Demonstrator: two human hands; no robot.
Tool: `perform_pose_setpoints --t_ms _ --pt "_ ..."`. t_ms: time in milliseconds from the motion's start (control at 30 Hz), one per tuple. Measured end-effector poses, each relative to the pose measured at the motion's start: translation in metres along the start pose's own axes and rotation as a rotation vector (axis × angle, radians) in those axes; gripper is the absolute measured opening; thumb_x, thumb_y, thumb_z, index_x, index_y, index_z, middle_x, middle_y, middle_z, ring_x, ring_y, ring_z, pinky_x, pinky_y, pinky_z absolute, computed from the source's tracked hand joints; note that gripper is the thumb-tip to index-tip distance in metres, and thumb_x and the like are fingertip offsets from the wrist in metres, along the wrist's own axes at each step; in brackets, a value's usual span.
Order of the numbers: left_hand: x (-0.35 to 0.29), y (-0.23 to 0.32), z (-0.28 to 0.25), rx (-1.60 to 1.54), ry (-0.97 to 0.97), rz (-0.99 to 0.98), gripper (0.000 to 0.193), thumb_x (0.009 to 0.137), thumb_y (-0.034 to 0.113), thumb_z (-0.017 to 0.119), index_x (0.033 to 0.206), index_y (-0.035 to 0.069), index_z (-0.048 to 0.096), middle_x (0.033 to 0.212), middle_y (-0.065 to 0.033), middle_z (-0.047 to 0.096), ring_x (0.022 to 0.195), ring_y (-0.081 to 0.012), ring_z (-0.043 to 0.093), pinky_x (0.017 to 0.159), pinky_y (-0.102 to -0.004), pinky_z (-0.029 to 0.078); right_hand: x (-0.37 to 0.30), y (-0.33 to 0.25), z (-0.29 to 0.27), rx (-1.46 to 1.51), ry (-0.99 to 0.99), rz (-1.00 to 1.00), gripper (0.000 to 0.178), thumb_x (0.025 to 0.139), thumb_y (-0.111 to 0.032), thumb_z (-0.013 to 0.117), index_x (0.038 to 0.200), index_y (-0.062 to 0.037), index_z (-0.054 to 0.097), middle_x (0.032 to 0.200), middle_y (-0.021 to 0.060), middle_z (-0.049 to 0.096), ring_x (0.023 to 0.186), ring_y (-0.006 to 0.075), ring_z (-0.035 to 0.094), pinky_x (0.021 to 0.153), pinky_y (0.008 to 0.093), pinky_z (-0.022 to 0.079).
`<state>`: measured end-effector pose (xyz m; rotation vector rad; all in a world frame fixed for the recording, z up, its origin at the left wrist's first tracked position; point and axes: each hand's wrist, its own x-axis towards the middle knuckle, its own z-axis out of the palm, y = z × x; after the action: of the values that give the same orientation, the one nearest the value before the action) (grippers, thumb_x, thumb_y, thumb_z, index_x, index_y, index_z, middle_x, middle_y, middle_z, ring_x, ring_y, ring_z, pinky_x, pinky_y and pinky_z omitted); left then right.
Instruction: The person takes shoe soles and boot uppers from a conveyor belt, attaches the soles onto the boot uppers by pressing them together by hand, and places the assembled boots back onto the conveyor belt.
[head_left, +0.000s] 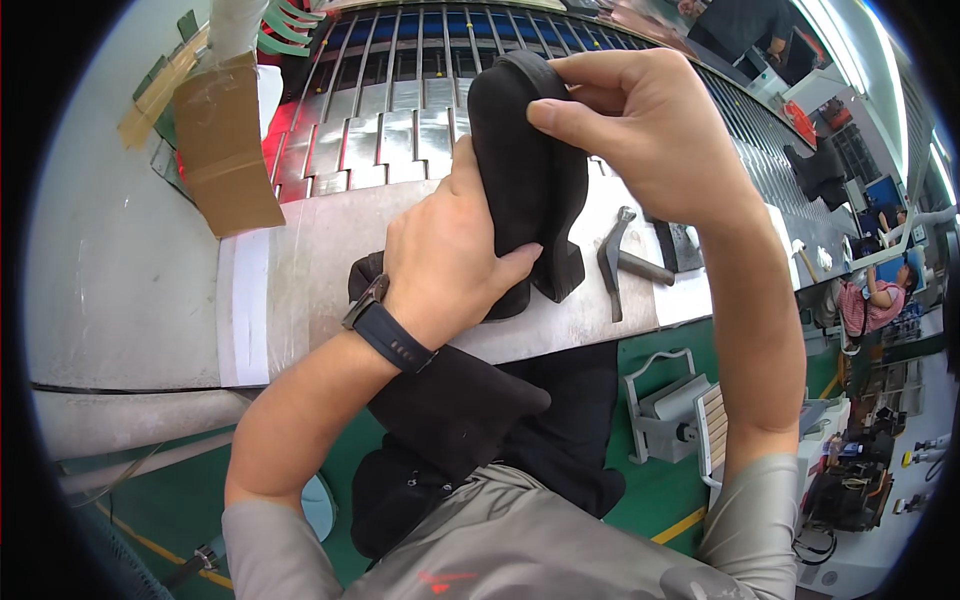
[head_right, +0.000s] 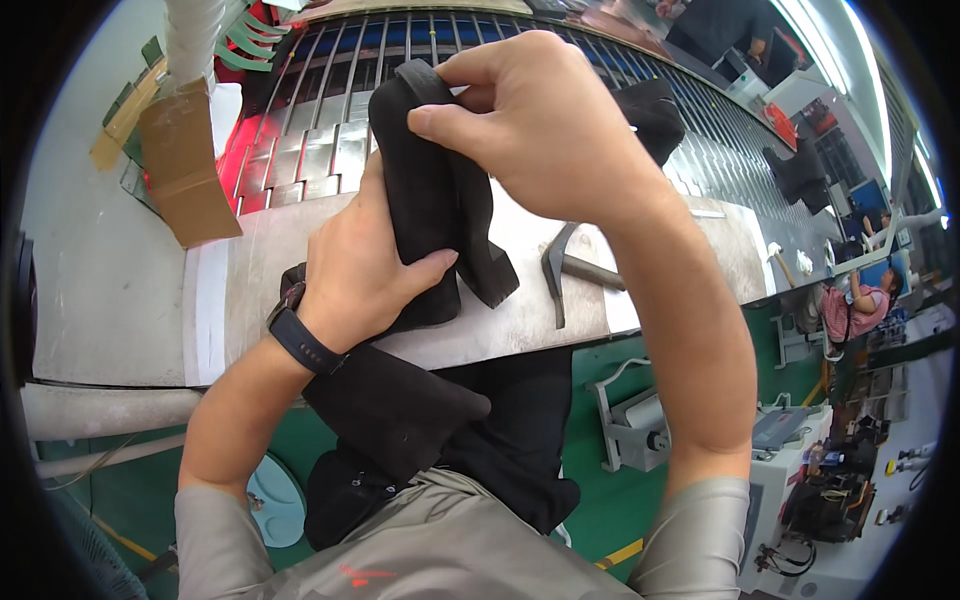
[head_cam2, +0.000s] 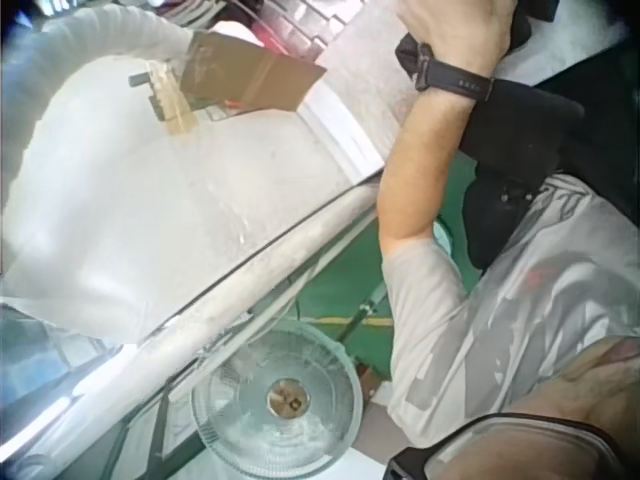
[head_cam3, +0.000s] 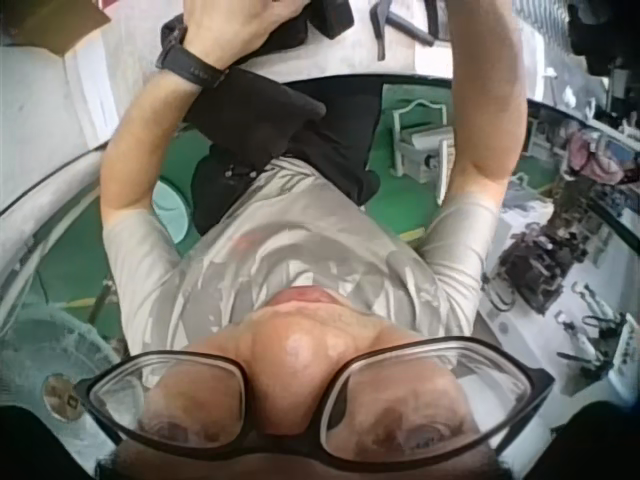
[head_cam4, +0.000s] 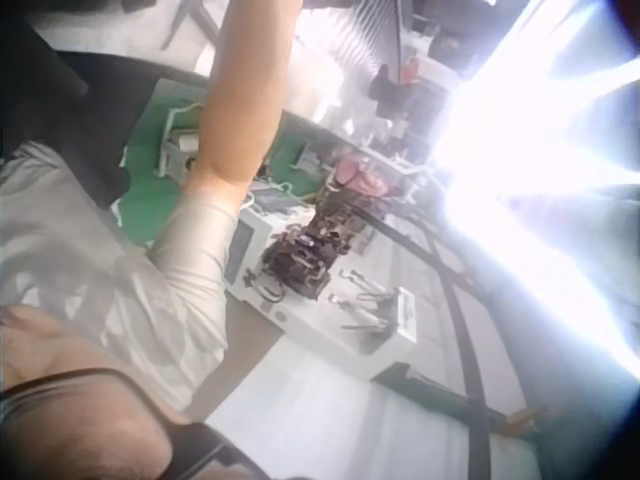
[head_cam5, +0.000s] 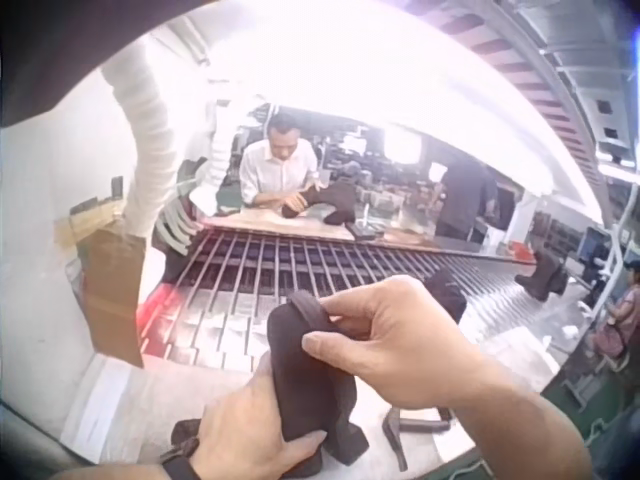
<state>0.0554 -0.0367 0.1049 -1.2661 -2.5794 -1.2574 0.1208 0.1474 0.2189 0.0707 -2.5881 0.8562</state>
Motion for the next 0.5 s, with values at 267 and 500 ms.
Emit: perform_pose_setpoints --t_ms 267,500 --pt "0.005 -0.006 0.002 0.007 -0.020 -0.046 0.103 0.079 0.024 0.094 0.160 -0.001 0.036 0.112 -0.0241 0.078 0.100 -0.0452 0.077 0.086 -0.0529 0.062 0.012 0.012 0.006 0.070 -0.044 -0.009 0.032 0.095 -0.019 0.078 0.109 0.0096 0.078 0.078 0.0170 0.076 0.069 0.0122 0.066 0.068 0.0327 0.056" --pt "0.004 -0.009 0.004 0.009 -0.018 -0.027 0.105 0.080 0.027 0.094 0.161 -0.002 0.034 0.111 -0.0240 0.078 0.098 -0.0459 0.076 0.084 -0.0536 0.061 0.002 -0.009 0.016 -0.177 0.037 -0.039 0.028 0.091 -0.019 0.077 0.092 0.0086 0.074 0.070 0.0189 0.071 0.062 0.0321 0.068 0.065 0.0416 0.056"
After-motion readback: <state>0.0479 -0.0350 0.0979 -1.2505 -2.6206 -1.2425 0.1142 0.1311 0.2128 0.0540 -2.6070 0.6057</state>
